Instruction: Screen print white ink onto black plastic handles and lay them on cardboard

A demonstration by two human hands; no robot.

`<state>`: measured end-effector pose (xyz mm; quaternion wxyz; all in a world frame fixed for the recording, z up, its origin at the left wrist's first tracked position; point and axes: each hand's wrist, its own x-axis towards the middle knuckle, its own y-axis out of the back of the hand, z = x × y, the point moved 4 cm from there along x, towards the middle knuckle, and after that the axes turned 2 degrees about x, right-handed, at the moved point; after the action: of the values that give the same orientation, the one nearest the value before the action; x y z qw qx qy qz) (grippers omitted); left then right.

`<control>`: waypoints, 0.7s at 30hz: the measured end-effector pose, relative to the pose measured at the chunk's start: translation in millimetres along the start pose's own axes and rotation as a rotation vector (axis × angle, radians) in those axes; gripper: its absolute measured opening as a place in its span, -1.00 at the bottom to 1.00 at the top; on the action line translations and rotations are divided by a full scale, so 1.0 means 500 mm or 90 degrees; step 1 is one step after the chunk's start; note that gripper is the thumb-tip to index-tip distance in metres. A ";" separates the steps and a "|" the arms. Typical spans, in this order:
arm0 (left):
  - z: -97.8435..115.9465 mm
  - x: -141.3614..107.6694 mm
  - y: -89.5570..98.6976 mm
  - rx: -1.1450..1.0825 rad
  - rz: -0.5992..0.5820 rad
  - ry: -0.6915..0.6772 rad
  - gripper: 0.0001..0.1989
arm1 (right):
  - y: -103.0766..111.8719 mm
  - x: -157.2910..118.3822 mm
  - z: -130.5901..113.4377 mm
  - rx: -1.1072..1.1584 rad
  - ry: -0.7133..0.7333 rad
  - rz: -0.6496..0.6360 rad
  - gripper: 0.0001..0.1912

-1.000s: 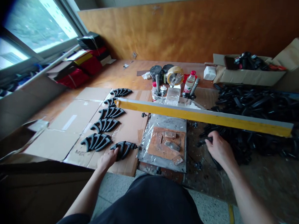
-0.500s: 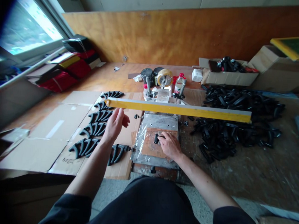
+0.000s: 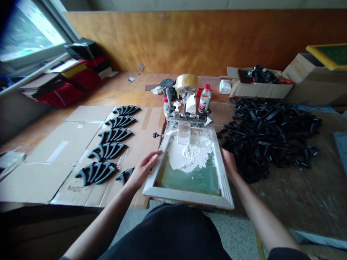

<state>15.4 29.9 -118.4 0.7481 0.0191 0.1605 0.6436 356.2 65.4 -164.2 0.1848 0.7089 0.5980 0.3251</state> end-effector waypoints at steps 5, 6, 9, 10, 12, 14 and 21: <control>-0.145 0.022 -0.027 0.109 0.043 0.048 -0.37 | -0.001 0.095 -0.094 -0.120 0.156 0.126 -0.61; -0.158 0.028 -0.030 0.141 0.049 0.050 -0.38 | -0.028 0.108 -0.131 -0.149 0.209 0.094 -0.52; -0.171 0.040 -0.033 0.213 0.045 0.050 -0.41 | -0.115 0.122 -0.209 -0.242 0.266 -0.043 -0.54; -0.170 0.041 -0.033 0.229 0.041 0.049 -0.42 | -0.137 0.118 -0.220 -0.265 0.260 -0.092 -0.64; -0.168 0.040 -0.030 0.250 0.039 0.052 -0.43 | -0.163 0.092 -0.225 -0.291 0.265 -0.176 -0.83; -0.167 0.038 -0.029 0.256 0.042 0.056 -0.43 | -0.163 0.049 -0.224 -0.294 0.332 -0.240 -0.96; -0.174 0.039 -0.031 0.231 0.049 0.051 -0.43 | -0.110 -0.026 -0.222 -0.221 0.532 -0.400 -0.84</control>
<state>9.5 30.5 -208.8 0.7000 0.1342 0.3031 0.6325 239.8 50.3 -123.2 0.1341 0.2658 0.7409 0.6020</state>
